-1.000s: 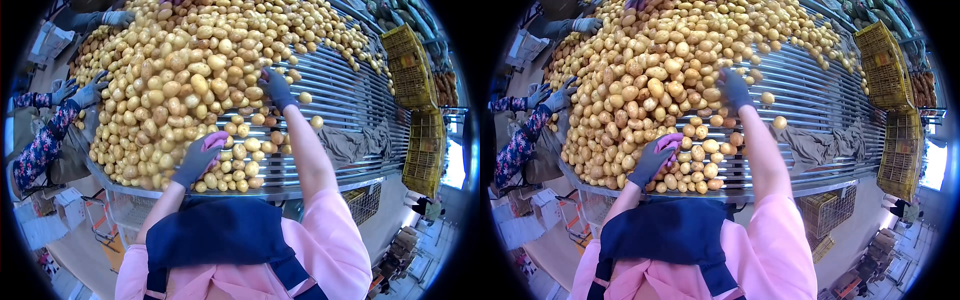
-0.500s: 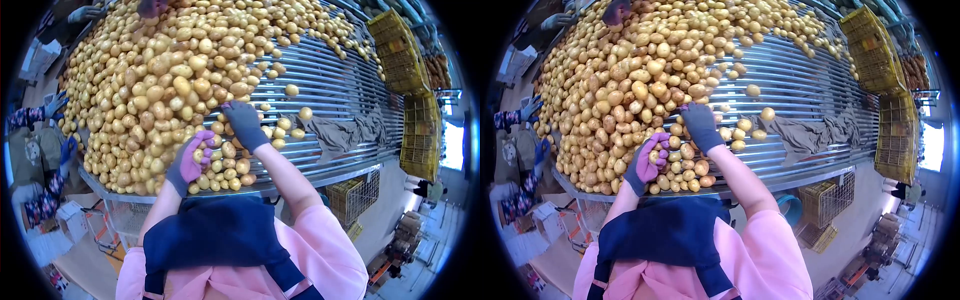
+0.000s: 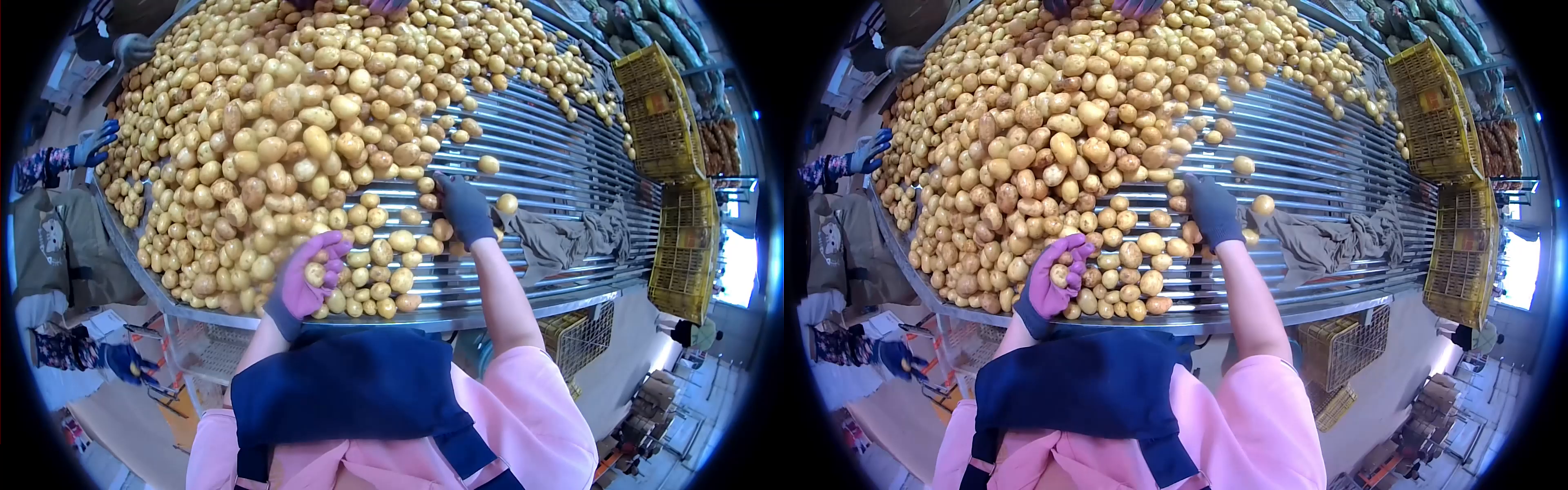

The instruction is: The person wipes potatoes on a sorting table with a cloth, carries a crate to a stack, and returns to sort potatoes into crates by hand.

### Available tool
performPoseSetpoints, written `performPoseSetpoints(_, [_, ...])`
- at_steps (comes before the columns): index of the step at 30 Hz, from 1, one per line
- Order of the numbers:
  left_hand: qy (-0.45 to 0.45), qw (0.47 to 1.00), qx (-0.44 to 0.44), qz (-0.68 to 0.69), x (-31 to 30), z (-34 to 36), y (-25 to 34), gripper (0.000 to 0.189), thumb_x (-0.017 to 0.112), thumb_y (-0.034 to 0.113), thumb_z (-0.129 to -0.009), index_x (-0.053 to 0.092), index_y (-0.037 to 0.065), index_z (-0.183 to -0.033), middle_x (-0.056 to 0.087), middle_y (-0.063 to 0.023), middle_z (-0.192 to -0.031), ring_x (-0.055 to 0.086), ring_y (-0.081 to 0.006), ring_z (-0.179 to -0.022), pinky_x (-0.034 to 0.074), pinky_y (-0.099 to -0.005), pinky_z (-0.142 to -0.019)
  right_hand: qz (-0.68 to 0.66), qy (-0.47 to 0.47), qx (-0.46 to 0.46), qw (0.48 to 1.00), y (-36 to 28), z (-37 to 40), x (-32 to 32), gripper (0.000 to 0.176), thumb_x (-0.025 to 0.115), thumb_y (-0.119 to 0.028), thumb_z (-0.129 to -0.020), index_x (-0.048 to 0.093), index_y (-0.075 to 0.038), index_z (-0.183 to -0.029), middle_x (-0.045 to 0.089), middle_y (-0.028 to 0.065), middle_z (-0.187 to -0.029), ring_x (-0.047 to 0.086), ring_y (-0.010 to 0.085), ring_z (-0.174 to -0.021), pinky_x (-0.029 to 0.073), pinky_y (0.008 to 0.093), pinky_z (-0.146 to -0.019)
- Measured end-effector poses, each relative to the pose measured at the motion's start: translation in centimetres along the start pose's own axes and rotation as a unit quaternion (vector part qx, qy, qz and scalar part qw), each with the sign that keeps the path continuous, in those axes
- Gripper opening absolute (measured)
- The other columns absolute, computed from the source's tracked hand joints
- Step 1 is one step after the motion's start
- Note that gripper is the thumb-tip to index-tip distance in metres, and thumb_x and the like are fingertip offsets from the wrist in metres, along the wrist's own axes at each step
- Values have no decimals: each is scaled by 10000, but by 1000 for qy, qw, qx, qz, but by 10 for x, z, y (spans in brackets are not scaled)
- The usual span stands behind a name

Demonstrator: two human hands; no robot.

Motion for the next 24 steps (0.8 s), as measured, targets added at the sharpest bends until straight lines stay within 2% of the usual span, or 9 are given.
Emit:
performPoseSetpoints(3, [23, 995, -1, 94, 7, -8, -3, 294, 456, 238, -944, 485, -19, -1084, 494, -201, -1233, 606, -264, -947, 563, -277, -699, -84, 1, 6, 996, -3, 4, -9, 259, 575, -188, -848, 583, -110, -1095, 605, 131, -971, 594, 322, -883, 480, 408, -777])
performPoseSetpoints(4, [-31, 981, -34, 187, -8, -15, -3, 294, 445, 270, -946, 498, -14, -1003, 422, -235, -1315, 494, -362, -1159, 546, -388, -832, -163, 1, 6, 987, -8, 6, -16, 292, 594, -201, -844, 576, -114, -1122, 607, 137, -1006, 596, 308, -917, 479, 388, -798])
performPoseSetpoints(8, [-43, 985, -7, 164, 17, -20, -3, 295, 440, 291, -945, 524, 9, -925, 406, -220, -1328, 376, -376, -1256, 436, -508, -963, -375, -180, -92, 905, -50, 13, -54, 528, 658, -156, -825, 463, -134, -1315, 541, 72, -1265, 538, 181, -1095, 429, 292, -913])
performPoseSetpoints(10, [-63, 984, 4, 169, 17, -25, -3, 289, 441, 290, -945, 526, 16, -917, 421, -204, -1316, 391, -370, -1244, 426, -512, -971, -475, -172, -41, 862, -39, -18, -48, 566, 649, -156, -834, 415, -129, -1349, 504, 69, -1307, 520, 192, -1115, 436, 285, -899])
performPoseSetpoints(11, [-87, 981, 19, 175, 18, -27, -3, 283, 442, 290, -944, 527, 22, -908, 436, -187, -1304, 407, -364, -1232, 416, -516, -979, -358, -55, -55, 930, -30, -37, -52, 478, 601, -146, -860, 457, -117, -1315, 555, 91, -1244, 558, 205, -1074, 458, 297, -866])
performPoseSetpoints(14, [-80, 986, 29, 146, 13, -27, 0, 280, 437, 295, -947, 516, 38, -872, 522, -133, -1112, 499, -322, -1124, 475, -476, -921, -94, 70, -140, 983, -6, -109, -25, 232, 540, -96, -799, 558, -23, -1018, 589, 189, -1016, 577, 351, -932, 471, 391, -801])
performPoseSetpoints(18, [-53, 988, 39, 139, 12, -20, 3, 266, 471, 287, -937, 505, 37, -851, 524, -95, -937, 555, -272, -979, 523, -409, -846, -222, 50, -11, 974, -21, -127, 7, 284, 574, -238, -803, 552, -19, -983, 589, 193, -1006, 577, 365, -924, 458, 413, -803])
performPoseSetpoints(21, [-24, 987, 39, 151, -1, -20, 2, 244, 497, 263, -927, 512, 25, -872, 523, -94, -893, 555, -246, -915, 530, -318, -771, -200, -109, -42, 973, -14, -92, -1, 304, 560, -211, -834, 553, -47, -1090, 599, 173, -1031, 589, 340, -933, 458, 410, -809])
performPoseSetpoints(24, [-11, 997, 2, 82, -15, -24, 0, 204, 518, 221, -911, 526, 16, -921, 533, -89, -910, 548, -206, -890, 486, -212, -642, -372, -64, -113, 919, -8, -33, 9, 390, 520, -126, -879, 492, -98, -1267, 629, 92, -990, 611, 259, -901, 474, 383, -780])
Point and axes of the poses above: each hand's wrist, its own z-axis away from the middle knuckle, its own x-axis out of the palm, y = z × x, the point moved 1 cm from there along -z, towards the middle knuckle
